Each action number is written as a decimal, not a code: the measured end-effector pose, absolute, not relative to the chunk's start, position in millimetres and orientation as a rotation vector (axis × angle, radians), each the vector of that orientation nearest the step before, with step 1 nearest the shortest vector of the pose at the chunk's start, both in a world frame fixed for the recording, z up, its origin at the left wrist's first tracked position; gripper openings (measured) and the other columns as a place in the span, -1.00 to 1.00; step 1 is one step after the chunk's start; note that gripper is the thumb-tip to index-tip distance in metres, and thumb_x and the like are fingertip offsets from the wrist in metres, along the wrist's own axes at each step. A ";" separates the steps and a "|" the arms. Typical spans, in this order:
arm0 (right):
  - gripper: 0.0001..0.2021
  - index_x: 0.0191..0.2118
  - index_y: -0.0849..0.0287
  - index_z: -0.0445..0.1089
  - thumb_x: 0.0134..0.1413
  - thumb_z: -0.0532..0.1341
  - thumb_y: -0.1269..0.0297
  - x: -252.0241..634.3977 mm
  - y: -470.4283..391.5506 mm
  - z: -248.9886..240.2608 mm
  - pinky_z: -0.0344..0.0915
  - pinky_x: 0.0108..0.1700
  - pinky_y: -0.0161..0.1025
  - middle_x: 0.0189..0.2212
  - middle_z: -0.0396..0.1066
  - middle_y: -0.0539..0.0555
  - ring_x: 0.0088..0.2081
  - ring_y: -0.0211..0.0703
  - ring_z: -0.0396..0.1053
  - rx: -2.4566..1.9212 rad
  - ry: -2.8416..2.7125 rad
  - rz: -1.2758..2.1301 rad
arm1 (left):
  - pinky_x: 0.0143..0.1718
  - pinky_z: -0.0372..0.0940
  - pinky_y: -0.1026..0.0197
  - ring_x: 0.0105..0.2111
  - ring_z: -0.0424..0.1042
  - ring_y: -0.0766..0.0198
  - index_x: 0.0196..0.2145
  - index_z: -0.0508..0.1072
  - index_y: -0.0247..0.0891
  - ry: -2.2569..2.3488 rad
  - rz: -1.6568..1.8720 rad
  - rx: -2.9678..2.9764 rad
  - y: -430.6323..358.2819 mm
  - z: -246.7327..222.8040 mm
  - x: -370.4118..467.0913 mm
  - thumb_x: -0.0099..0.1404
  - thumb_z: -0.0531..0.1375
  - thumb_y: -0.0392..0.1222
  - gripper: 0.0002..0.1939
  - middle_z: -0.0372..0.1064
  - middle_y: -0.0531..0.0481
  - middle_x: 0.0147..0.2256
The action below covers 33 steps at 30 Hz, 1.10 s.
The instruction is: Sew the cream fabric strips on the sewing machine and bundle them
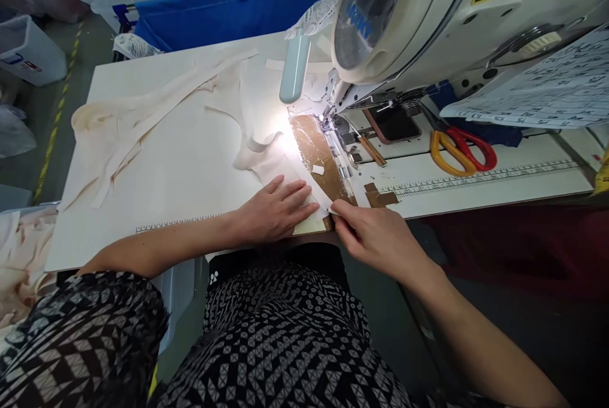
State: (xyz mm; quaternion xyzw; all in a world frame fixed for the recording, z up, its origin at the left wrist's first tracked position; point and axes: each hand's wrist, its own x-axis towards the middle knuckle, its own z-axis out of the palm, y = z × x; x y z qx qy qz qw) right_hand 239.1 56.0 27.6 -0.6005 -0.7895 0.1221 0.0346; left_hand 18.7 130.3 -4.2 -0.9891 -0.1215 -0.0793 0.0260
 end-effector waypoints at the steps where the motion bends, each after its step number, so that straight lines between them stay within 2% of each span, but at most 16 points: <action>1: -0.87 -0.41 0.09 0.14 0.17 -0.02 0.30 241.5 54.9 27.2 -0.17 -0.50 -0.25 -0.64 0.28 -0.02 -0.62 -0.21 0.17 -1.842 -2.398 0.420 | 0.18 0.14 -0.14 0.21 0.20 -0.09 0.23 0.26 -0.32 -0.372 -0.257 -3.062 130.5 -4.8 18.7 0.40 0.09 -0.15 -0.52 0.23 -0.29 0.20; 5: -0.81 -0.43 0.07 0.10 0.21 -0.01 0.21 250.9 53.4 25.3 -0.06 -0.51 -0.28 -0.67 0.10 -0.11 -0.63 -0.27 0.10 -1.788 -2.137 0.671 | 0.13 0.20 -0.11 0.20 0.22 -0.10 0.21 0.28 -0.35 -0.335 -0.327 -3.048 131.8 -7.5 18.1 0.40 0.06 -0.17 -0.54 0.25 -0.31 0.19; 8: -0.78 -0.44 0.06 0.10 0.23 0.00 0.15 253.7 54.1 24.4 -0.02 -0.52 -0.31 -0.65 0.04 -0.13 -0.63 -0.30 0.05 -1.762 -1.932 0.738 | 0.13 0.21 -0.09 0.20 0.22 -0.09 0.20 0.28 -0.36 -0.316 -0.356 -3.046 132.9 -8.3 17.0 0.41 0.05 -0.17 -0.54 0.26 -0.30 0.19; 17: -0.77 -0.46 0.06 0.08 0.21 0.02 0.15 244.3 56.7 23.8 -0.06 -0.52 -0.27 -0.70 0.09 -0.12 -0.66 -0.26 0.08 -1.775 -2.021 0.638 | 0.14 0.22 -0.10 0.20 0.22 -0.06 0.18 0.30 -0.35 -0.350 -0.338 -3.063 132.8 -7.6 19.4 0.38 0.07 -0.17 -0.55 0.26 -0.31 0.19; 19: -0.77 -0.47 0.06 0.08 0.20 0.02 0.15 245.5 57.7 22.4 -0.05 -0.52 -0.27 -0.70 0.09 -0.12 -0.67 -0.26 0.09 -1.755 -2.024 0.625 | 0.11 0.25 -0.06 0.16 0.28 -0.02 0.14 0.34 -0.34 -0.338 -0.409 -3.079 134.1 -3.4 20.4 0.41 0.04 -0.19 -0.61 0.33 -0.27 0.13; 21: -0.77 -0.46 0.06 0.11 0.20 0.03 0.14 248.5 59.1 19.7 -0.03 -0.54 -0.29 -0.70 0.10 -0.13 -0.67 -0.26 0.10 -1.714 -1.995 0.644 | 0.03 0.31 0.06 0.04 0.40 0.12 0.10 0.36 -0.31 -0.346 -0.458 -3.130 138.2 7.3 18.4 0.44 -0.01 -0.21 -0.65 0.43 -0.19 0.03; 23: -0.75 -0.45 0.06 0.15 0.21 0.04 0.09 252.3 60.8 15.9 -0.02 -0.57 -0.30 -0.70 0.07 -0.14 -0.68 -0.28 0.09 -1.665 -1.939 0.689 | -0.12 0.35 0.17 -0.11 0.47 0.22 0.07 0.37 -0.27 -0.538 -0.435 -3.160 145.4 24.7 11.9 0.47 -0.05 -0.21 -0.67 0.48 -0.13 -0.06; 26: -0.70 -0.46 0.07 0.18 0.23 0.05 0.03 257.0 63.0 9.4 0.01 -0.60 -0.32 -0.68 0.04 -0.15 -0.68 -0.31 0.06 -1.602 -1.870 0.740 | -0.34 0.30 0.21 -0.26 0.50 0.20 0.01 0.39 -0.26 -1.360 -0.229 -2.958 161.4 54.5 -2.3 0.49 -0.07 -0.09 -0.66 0.51 -0.09 -0.17; 29: -0.65 -0.47 0.08 0.20 0.24 0.06 -0.02 259.9 63.3 4.0 0.05 -0.59 -0.33 -0.67 0.06 -0.13 -0.65 -0.31 0.07 -1.552 -1.837 0.720 | -0.36 0.26 0.18 -0.35 0.50 0.12 -0.08 0.41 -0.30 -1.995 0.008 -2.616 183.1 71.6 -8.3 0.51 -0.15 0.07 -0.53 0.50 -0.08 -0.34; 31: -0.64 -0.45 0.08 0.25 0.24 0.06 -0.06 261.3 62.7 0.7 0.06 -0.59 -0.33 -0.65 0.08 -0.12 -0.63 -0.30 0.09 -1.538 -1.812 0.732 | -0.35 0.26 0.17 -0.34 0.51 0.07 -0.20 0.44 -0.33 -2.098 0.061 -2.557 198.4 71.5 -3.0 0.49 -0.14 0.11 -0.48 0.49 -0.12 -0.38; 33: -0.63 -0.42 0.08 0.31 0.23 0.07 -0.09 262.7 61.2 -3.2 0.09 -0.58 -0.33 -0.64 0.09 -0.11 -0.61 -0.28 0.11 -1.535 -1.777 0.756 | -0.33 0.27 0.17 -0.31 0.52 0.04 -0.31 0.47 -0.33 -2.143 0.105 -2.554 210.8 65.3 6.6 0.43 -0.01 0.10 -0.54 0.49 -0.16 -0.38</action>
